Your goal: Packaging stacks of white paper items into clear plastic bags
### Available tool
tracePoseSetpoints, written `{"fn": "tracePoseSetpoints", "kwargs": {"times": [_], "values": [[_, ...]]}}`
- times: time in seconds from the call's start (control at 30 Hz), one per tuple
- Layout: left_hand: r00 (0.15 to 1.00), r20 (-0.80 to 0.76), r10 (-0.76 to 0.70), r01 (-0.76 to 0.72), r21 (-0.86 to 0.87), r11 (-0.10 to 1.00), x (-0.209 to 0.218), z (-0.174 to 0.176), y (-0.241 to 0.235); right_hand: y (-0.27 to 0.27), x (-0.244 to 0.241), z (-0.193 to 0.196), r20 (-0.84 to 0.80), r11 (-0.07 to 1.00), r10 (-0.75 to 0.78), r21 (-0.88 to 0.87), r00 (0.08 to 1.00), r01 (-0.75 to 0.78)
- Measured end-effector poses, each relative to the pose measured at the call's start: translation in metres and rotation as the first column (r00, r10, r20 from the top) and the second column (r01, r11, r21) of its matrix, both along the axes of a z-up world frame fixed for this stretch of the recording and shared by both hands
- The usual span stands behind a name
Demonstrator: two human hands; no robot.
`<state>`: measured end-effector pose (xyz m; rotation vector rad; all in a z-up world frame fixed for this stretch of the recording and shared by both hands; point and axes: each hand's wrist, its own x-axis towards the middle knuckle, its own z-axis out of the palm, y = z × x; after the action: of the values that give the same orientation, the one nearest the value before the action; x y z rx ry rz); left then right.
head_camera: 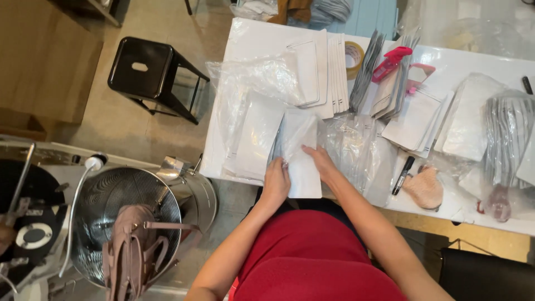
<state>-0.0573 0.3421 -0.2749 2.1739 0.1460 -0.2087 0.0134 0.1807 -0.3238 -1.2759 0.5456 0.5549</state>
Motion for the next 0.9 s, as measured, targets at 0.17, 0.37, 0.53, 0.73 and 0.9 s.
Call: {"fn": "tracePoseSetpoints", "kwargs": {"times": [0.17, 0.37, 0.53, 0.73, 0.9], "values": [[0.988, 0.154, 0.016, -0.044, 0.176, 0.984, 0.005, -0.047, -0.011, -0.012, -0.039, 0.010, -0.138, 0.984, 0.140, 0.133, 0.980, -0.122], [0.999, -0.023, 0.029, -0.024, 0.191, 0.981, -0.015, -0.022, -0.018, -0.026, -0.024, 0.011, -0.072, 0.987, 0.138, 0.096, 0.988, -0.131], [0.997, -0.002, 0.077, -0.075, 0.156, 0.985, -0.027, 0.038, -0.046, -0.009, -0.009, 0.003, -0.063, 0.992, 0.069, 0.109, 0.996, -0.062], [0.987, -0.141, -0.076, 0.112, 0.263, 0.958, -0.034, 0.036, -0.043, -0.026, -0.016, 0.004, -0.089, 0.973, 0.120, 0.207, 0.989, -0.100], [0.961, -0.276, 0.031, 0.079, 0.376, 0.923, -0.024, 0.063, -0.047, -0.020, -0.033, 0.042, 0.081, 0.945, 0.208, 0.242, 0.975, -0.222]]}}
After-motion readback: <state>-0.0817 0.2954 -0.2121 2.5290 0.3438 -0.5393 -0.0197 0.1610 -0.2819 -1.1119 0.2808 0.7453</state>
